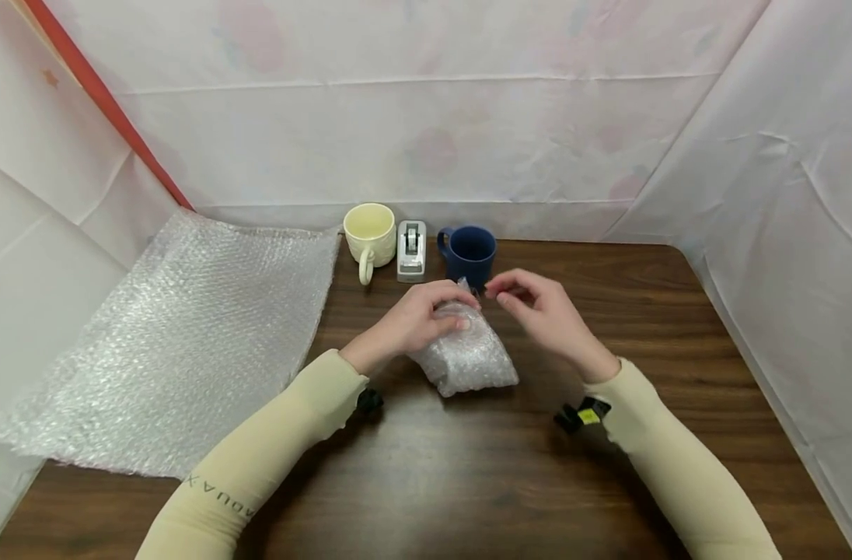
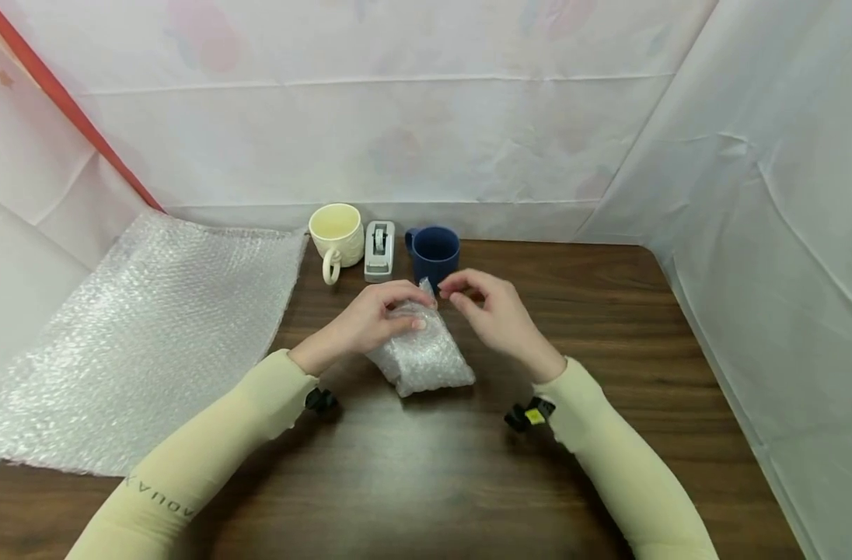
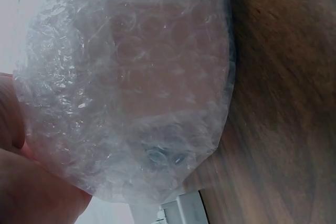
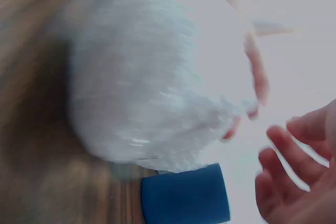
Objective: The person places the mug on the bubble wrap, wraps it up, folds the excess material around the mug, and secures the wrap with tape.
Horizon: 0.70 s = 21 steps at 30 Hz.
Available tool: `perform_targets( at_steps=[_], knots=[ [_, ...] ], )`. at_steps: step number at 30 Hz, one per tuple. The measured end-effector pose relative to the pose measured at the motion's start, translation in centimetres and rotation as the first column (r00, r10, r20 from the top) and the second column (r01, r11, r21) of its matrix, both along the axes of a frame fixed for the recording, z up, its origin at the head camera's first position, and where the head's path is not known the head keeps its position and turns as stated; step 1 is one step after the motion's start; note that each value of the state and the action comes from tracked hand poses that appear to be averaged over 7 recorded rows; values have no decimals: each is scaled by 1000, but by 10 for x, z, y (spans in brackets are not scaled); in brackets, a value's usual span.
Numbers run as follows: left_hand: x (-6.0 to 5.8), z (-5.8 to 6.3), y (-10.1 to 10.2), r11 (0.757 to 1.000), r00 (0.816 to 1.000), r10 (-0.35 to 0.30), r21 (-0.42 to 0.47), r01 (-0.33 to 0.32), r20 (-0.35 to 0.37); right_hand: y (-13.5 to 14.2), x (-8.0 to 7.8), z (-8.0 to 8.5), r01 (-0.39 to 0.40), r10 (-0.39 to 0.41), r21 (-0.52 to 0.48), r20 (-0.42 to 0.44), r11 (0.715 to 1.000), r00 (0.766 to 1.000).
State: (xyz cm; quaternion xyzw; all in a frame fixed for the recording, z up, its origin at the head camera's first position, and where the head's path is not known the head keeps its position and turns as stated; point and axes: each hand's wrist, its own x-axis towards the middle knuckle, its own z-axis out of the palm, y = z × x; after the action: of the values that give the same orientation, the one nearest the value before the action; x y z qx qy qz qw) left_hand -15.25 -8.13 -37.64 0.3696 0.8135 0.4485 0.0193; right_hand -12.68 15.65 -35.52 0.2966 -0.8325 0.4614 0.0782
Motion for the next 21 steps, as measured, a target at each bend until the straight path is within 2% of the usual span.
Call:
perform_targets(
  at_steps=[3,6,9,13,16,19,21],
  knots=[
    [-2,-1,-1,999,1000,-26,22,26,-13,0,-19,3,-106,106,3,31,994,994],
    [-3,-2,-1,998,999,-44,33,44,-10,-2,-29,3,-201,205,69,-55,977,977],
    [-3,-3,0,998,999,-49,43,49,-11,-4,-32,0,-201,221,138,-150,970,964],
    [-3,-3,0,997,999,-51,53,52,-19,-3,-33,-1,-146,184,174,-229,974,956],
    [-3,-3,0,997,999,-45,54,46,-11,0,-33,-1,-140,172,172,-186,975,967],
    [-4,-4,-1,998,999,-35,44,35,14,4,-31,-1,-156,163,122,-50,980,985],
    [-4,-4,-1,1000,999,-20,25,19,43,6,-28,-1,-166,163,60,45,984,986]
  ],
)
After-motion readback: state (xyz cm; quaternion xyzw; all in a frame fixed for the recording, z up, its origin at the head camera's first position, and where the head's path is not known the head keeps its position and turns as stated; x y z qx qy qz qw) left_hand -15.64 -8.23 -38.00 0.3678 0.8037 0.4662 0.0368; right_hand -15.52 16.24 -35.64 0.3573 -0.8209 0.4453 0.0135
